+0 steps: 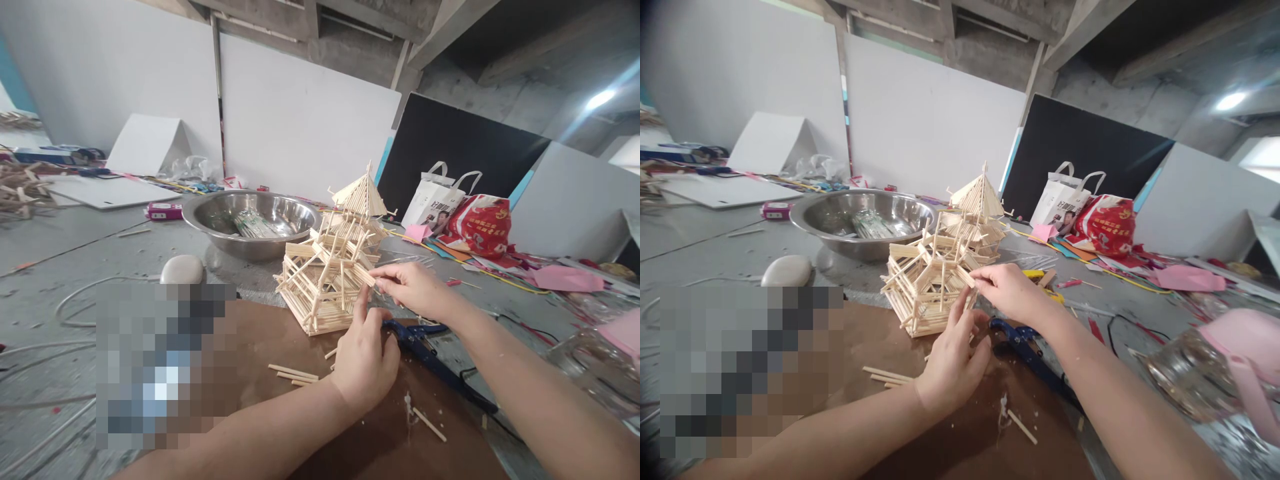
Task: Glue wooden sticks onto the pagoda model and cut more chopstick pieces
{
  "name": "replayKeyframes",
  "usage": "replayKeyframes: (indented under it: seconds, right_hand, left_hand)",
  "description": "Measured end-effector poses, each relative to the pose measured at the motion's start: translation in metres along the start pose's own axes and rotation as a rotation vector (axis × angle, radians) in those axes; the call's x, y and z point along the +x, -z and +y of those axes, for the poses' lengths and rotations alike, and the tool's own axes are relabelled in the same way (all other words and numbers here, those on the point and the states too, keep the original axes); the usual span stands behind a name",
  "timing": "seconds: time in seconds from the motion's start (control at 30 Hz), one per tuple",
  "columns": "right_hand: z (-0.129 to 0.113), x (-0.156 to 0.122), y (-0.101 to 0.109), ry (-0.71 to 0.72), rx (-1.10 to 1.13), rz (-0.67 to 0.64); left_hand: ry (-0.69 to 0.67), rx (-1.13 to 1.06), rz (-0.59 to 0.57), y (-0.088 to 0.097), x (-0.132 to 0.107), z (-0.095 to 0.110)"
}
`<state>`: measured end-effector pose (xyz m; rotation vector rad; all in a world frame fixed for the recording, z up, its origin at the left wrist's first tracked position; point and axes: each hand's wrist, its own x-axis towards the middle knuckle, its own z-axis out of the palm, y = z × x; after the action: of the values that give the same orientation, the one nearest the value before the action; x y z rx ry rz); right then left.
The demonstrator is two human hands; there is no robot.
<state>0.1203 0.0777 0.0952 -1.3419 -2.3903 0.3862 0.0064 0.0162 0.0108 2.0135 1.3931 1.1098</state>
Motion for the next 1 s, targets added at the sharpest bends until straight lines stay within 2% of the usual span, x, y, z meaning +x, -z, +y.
replayKeyframes:
  seconds: [0.23, 0.37, 0.5, 0.57, 0.7, 0.83, 1.0]
  right_hand:
    - [0.008, 0.000, 0.006, -0.098, 0.097, -0.012]
    - [0.020, 0.006, 0.009, -0.123, 0.094, 0.114]
    - [0.029, 0.021, 0.006, -0.065, 0.009, 0.276]
    - [0.031, 0.031, 0.003, -0.033, -0.022, 0.320]
    - [0.033, 0.052, -0.001, 0.044, -0.042, 0.354]
    - [0.033, 0.069, -0.007, 0.062, 0.080, 0.291]
    - [0.031, 0.078, -0.010, 0.002, 0.393, 0.063]
  left_hand:
    - [-0.020, -0.011, 0.030, -0.001, -0.002, 0.000]
    - [-0.140, -0.004, 0.063, 0.000, -0.006, 0.000]
    - [-0.309, 0.064, -0.121, 0.000, -0.008, 0.000]
    - [-0.298, 0.124, -0.186, -0.001, -0.007, -0.001]
    - [-0.233, 0.276, -0.235, -0.006, -0.005, -0.006]
    - [-0.288, 0.374, -0.299, -0.010, -0.007, -0.009]
    - [-0.341, 0.431, -0.325, -0.014, -0.011, -0.012]
